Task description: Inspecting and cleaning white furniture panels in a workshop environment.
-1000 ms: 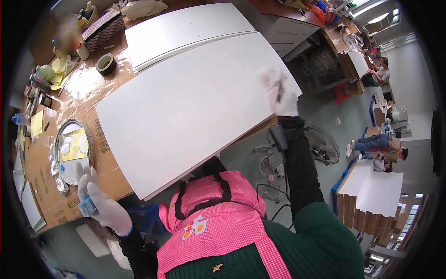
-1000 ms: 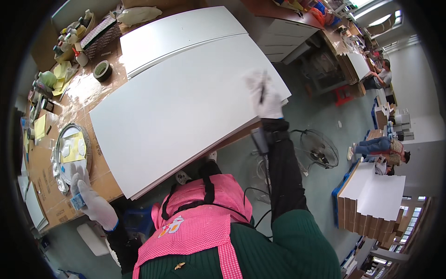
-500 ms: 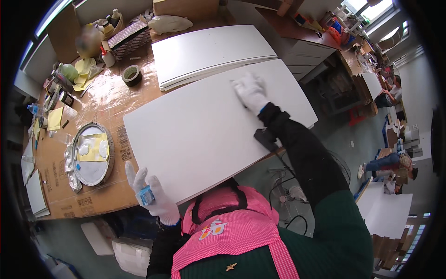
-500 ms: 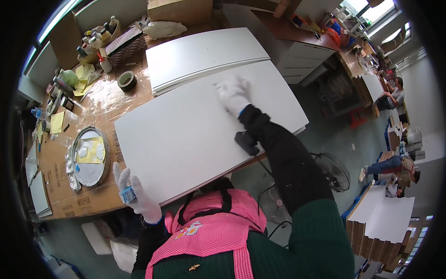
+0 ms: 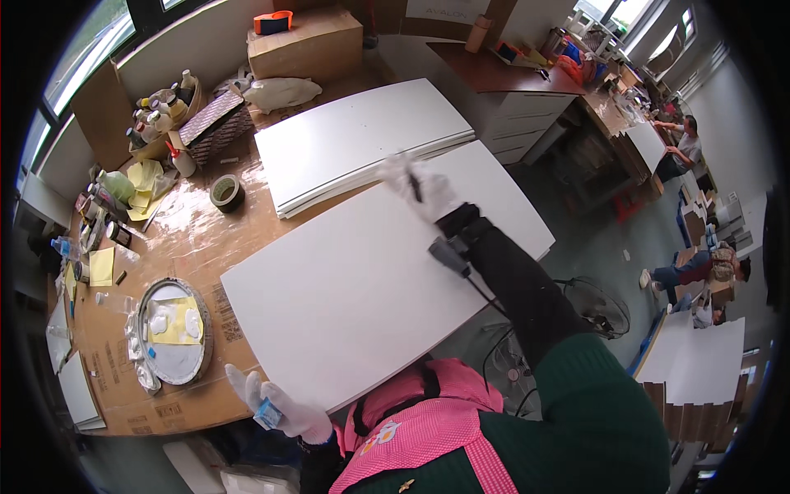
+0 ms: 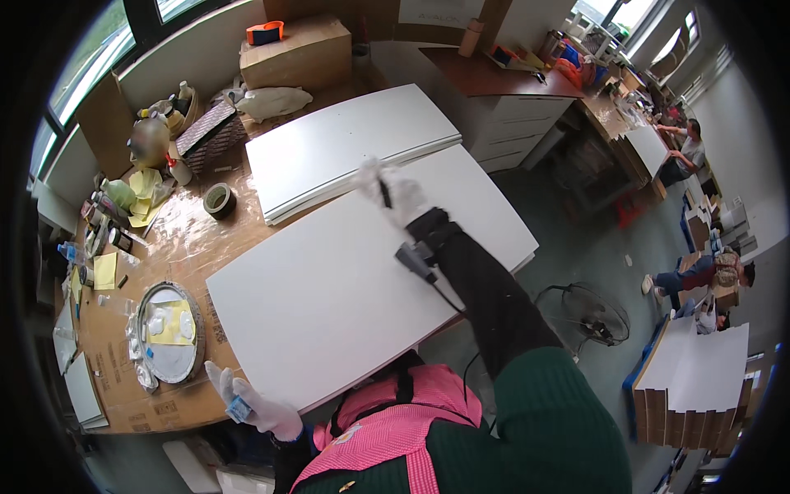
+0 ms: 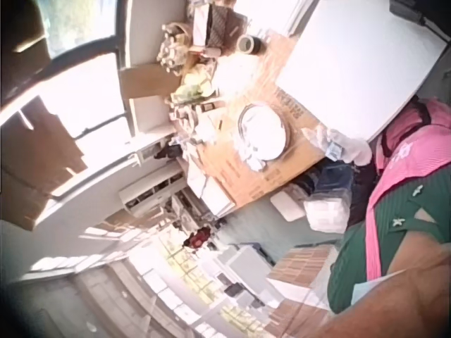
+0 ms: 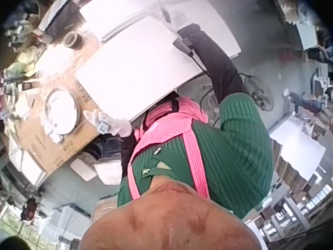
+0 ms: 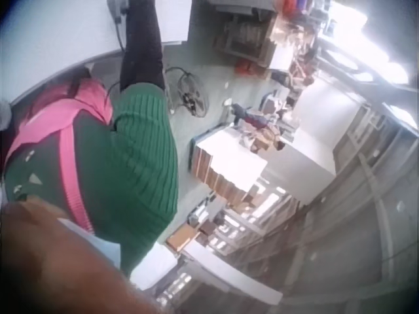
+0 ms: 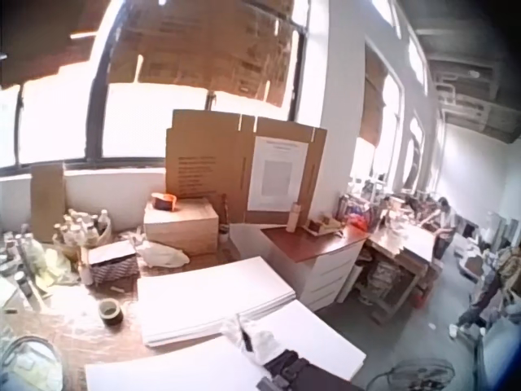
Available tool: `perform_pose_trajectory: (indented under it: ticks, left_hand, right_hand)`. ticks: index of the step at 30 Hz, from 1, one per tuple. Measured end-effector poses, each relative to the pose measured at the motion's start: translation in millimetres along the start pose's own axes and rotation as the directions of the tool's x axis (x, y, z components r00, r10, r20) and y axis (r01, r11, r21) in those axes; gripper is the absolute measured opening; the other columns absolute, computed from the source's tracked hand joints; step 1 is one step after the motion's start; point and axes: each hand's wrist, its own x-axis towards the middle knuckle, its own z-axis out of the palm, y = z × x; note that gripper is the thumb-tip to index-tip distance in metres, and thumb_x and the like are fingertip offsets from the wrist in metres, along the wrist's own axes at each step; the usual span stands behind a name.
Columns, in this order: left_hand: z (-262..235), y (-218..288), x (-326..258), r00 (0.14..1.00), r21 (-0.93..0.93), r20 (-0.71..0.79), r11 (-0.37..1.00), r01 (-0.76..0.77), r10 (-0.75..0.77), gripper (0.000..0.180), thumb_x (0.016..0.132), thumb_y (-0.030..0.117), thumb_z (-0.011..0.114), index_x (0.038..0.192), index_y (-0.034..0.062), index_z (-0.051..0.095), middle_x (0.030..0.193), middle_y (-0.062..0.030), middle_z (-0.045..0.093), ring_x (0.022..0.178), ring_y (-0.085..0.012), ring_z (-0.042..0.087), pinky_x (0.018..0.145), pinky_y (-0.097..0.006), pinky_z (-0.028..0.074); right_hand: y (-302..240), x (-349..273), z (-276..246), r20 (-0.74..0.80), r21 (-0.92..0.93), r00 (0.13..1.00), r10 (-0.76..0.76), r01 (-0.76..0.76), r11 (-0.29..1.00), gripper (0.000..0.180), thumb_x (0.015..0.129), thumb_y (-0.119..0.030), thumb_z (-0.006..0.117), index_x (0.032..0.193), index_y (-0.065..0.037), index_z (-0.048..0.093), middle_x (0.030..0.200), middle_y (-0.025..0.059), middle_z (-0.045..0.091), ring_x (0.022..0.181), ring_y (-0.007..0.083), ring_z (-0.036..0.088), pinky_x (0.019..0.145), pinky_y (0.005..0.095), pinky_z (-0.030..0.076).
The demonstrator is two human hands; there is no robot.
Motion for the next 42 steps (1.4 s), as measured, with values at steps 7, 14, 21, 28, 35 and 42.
perform_pose_trajectory:
  ticks: [7, 14, 21, 28, 35, 42]
  left_hand:
    - [4.5, -10.4, -3.2, 0.986, -0.151, 0.049, 0.975, 0.163, -0.157, 0.034, 0.098, 0.023, 0.044, 0.111, -0.0066, 0.056, 0.124, -0.0221, 0.057, 0.138, -0.0433, 0.039, 0.113, -0.052, 0.033]
    - [-3.0, -7.2, -5.1, 0.986, -0.246, 0.092, 0.956, 0.157, -0.139, 0.03, 0.101, 0.029, 0.054, 0.112, 0.0016, 0.058, 0.154, -0.0285, 0.033, 0.143, -0.0375, 0.034, 0.116, -0.049, 0.027]
    - [-6.3, -14.0, -8.6, 0.993, -0.322, 0.039, 0.94, 0.115, -0.108, 0.031, 0.101, 0.03, 0.053, 0.113, 0.0029, 0.058, 0.154, -0.0312, 0.03, 0.143, -0.0394, 0.033, 0.116, -0.05, 0.025]
    - [-24.2, -13.4, -6.8, 0.996, -0.323, 0.011, 0.943, 0.083, -0.084, 0.025, 0.097, 0.026, 0.058, 0.109, 0.0047, 0.06, 0.153, -0.0322, 0.031, 0.143, -0.0417, 0.034, 0.116, -0.05, 0.027]
    - [-60.7, -8.0, 4.1, 0.995, -0.204, 0.101, 0.979, -0.007, 0.028, 0.02, 0.082, 0.006, 0.066, 0.102, 0.0084, 0.065, 0.146, -0.0305, 0.04, 0.138, -0.0456, 0.041, 0.114, -0.051, 0.032]
    - [-37.5, -20.2, 7.9, 0.985, -0.001, 0.168, 0.999, -0.037, 0.037, 0.025, 0.075, 0.006, 0.075, 0.098, 0.0102, 0.068, 0.132, -0.0217, 0.056, 0.124, -0.0377, 0.054, 0.11, -0.055, 0.037]
  right_hand:
    - [196.4, -43.0, -175.9, -0.453, 0.694, 0.415, 0.789, -0.391, 0.605, 0.026, 0.094, -0.026, 0.064, 0.077, -0.007, 0.059, 0.066, 0.0036, 0.058, 0.06, 0.0178, 0.058, 0.058, 0.0356, 0.046]
    - [8.7, 33.3, 14.1, -0.323, -0.142, 0.839, 0.438, -0.5, 0.854, 0.037, 0.097, -0.034, 0.056, 0.092, 0.003, 0.062, 0.108, 0.0207, 0.065, 0.1, 0.035, 0.061, 0.086, 0.0445, 0.048]
    - [-243.8, 63.2, 212.9, 0.183, 0.0, 0.978, -0.099, 0.101, 0.995, 0.026, 0.095, -0.021, 0.061, 0.088, 0.004, 0.065, 0.135, 0.0189, 0.058, 0.129, 0.0402, 0.046, 0.107, 0.0387, 0.041]
    - [-332.3, 32.1, 188.6, 0.799, 0.557, 0.596, -0.084, -0.68, 0.476, 0.035, 0.106, -0.036, 0.047, 0.105, -0.004, 0.063, 0.085, 0.0096, 0.071, 0.061, 0.0093, 0.063, 0.052, 0.0214, 0.05]
    - [-236.6, 87.3, 172.0, 0.3, 0.062, 0.934, -0.193, 0.183, 0.981, 0.022, 0.095, -0.024, 0.065, 0.092, -0.003, 0.067, 0.079, 0.0137, 0.063, 0.074, 0.0315, 0.063, 0.069, 0.0403, 0.052]
    - [-243.1, 65.5, 180.8, 0.27, 0.187, 0.838, -0.474, 0.437, 0.88, 0.012, 0.086, -0.015, 0.072, 0.092, -0.005, 0.068, 0.088, 0.0132, 0.064, 0.084, 0.0336, 0.064, 0.074, 0.041, 0.052]
